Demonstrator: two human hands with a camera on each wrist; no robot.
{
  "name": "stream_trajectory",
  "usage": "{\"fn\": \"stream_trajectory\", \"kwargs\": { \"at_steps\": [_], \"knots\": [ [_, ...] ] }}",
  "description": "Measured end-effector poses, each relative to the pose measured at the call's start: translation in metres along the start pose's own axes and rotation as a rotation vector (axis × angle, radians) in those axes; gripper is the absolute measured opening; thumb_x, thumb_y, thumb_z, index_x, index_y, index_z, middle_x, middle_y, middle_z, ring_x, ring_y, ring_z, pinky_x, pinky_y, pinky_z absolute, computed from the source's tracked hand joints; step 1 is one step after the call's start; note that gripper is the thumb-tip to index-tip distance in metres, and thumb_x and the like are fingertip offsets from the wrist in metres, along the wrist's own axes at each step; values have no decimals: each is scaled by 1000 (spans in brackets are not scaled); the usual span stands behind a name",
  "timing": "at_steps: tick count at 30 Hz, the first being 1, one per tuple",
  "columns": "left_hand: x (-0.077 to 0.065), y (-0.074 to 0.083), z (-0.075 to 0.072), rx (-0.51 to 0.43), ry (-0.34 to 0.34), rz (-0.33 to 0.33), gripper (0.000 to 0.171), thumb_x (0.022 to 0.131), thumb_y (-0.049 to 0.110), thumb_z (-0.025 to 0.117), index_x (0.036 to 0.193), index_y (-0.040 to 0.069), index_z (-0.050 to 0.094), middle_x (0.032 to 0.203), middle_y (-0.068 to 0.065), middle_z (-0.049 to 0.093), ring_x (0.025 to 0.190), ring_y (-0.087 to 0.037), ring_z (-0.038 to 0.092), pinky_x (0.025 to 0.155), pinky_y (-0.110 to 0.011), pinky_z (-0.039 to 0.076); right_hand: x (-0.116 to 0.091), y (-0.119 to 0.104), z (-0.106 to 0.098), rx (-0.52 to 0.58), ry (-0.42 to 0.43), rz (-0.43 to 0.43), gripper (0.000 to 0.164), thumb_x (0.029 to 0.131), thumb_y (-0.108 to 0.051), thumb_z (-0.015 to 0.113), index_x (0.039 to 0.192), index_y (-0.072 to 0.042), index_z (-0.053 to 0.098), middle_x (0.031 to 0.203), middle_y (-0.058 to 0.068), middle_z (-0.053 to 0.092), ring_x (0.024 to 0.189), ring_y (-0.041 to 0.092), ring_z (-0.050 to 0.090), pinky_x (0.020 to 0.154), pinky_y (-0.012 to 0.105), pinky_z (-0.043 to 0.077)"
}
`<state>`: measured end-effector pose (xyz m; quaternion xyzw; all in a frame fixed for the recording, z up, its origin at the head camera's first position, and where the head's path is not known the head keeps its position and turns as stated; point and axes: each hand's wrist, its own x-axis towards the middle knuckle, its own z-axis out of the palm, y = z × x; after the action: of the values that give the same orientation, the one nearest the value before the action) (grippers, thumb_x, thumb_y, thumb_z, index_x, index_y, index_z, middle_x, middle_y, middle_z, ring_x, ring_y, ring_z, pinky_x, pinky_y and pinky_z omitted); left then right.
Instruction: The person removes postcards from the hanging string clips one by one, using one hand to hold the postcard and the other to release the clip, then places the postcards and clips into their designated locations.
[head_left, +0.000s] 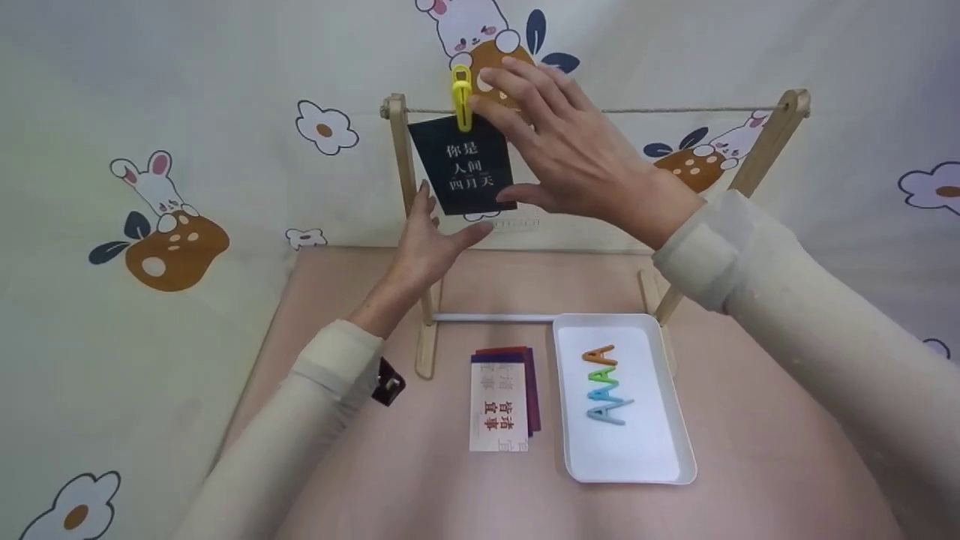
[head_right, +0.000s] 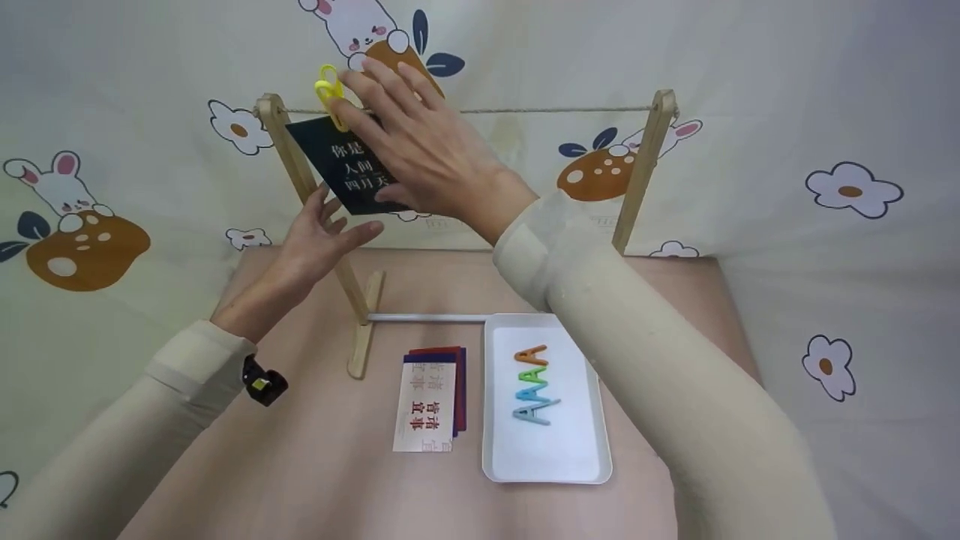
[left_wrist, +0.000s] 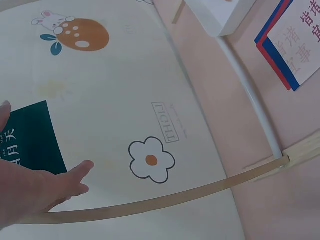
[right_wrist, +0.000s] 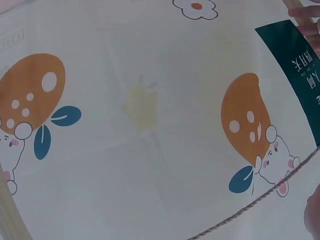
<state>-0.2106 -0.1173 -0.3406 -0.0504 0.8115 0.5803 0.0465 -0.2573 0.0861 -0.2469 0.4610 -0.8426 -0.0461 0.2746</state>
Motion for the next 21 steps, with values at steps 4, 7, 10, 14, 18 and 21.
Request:
{"fn": "stream_trajectory", "kwargs": {
  "at_steps": [4, 7, 10, 14, 18, 21],
  "knots": [
    [4, 2, 3, -66, 6, 27, 108, 90, 32, 76, 161, 14, -4, 167, -15, 16, 155, -34, 18, 126, -48, 26, 12, 4, -4, 35, -26, 46, 97, 84, -58, 71, 156, -14, 22, 162, 18, 23, 151, 36, 23, 128, 47, 20],
    [7, 2, 8, -118, 14, 42, 100, 92, 30, 73, 160, 13, 3, 162, -15, 26, 150, -30, 30, 123, -45, 33, 20, 5, -7, 91, -69, 125, 98, 86, -60, 69, 158, -14, 19, 163, 17, 22, 151, 35, 24, 128, 47, 20],
    [9, 1, 14, -179, 42, 55, 77, 98, 28, 66, 156, 9, 19, 151, -18, 41, 138, -28, 48, 114, -43, 45, 28, 3, -9, 209, -148, 255, 92, 92, -61, 59, 159, -14, 17, 165, 16, 21, 153, 34, 22, 129, 47, 18],
    [8, -4, 16, -233, 96, 36, 48, 105, 27, 52, 145, 2, 40, 136, -20, 55, 125, -30, 59, 103, -41, 55, 41, -4, -11, 408, -217, 450, 85, 98, -60, 51, 161, -16, 15, 166, 11, 24, 154, 29, 24, 130, 45, 15],
    [6, -9, 15, -263, 118, 23, 35, 107, 25, 46, 130, 0, 54, 126, -18, 63, 113, -26, 65, 95, -38, 59, 53, -9, -17, 546, -218, 576, 80, 99, -55, 51, 161, -18, 17, 162, 6, 32, 150, 22, 32, 128, 39, 20],
    [6, -13, 13, -300, 139, 17, 31, 107, 27, 47, 117, 1, 61, 115, -15, 69, 99, -20, 68, 85, -33, 61, 61, -12, -21, 645, -205, 642, 71, 101, -52, 48, 158, -18, 25, 155, 4, 41, 144, 18, 40, 124, 31, 30]
  ]
}}
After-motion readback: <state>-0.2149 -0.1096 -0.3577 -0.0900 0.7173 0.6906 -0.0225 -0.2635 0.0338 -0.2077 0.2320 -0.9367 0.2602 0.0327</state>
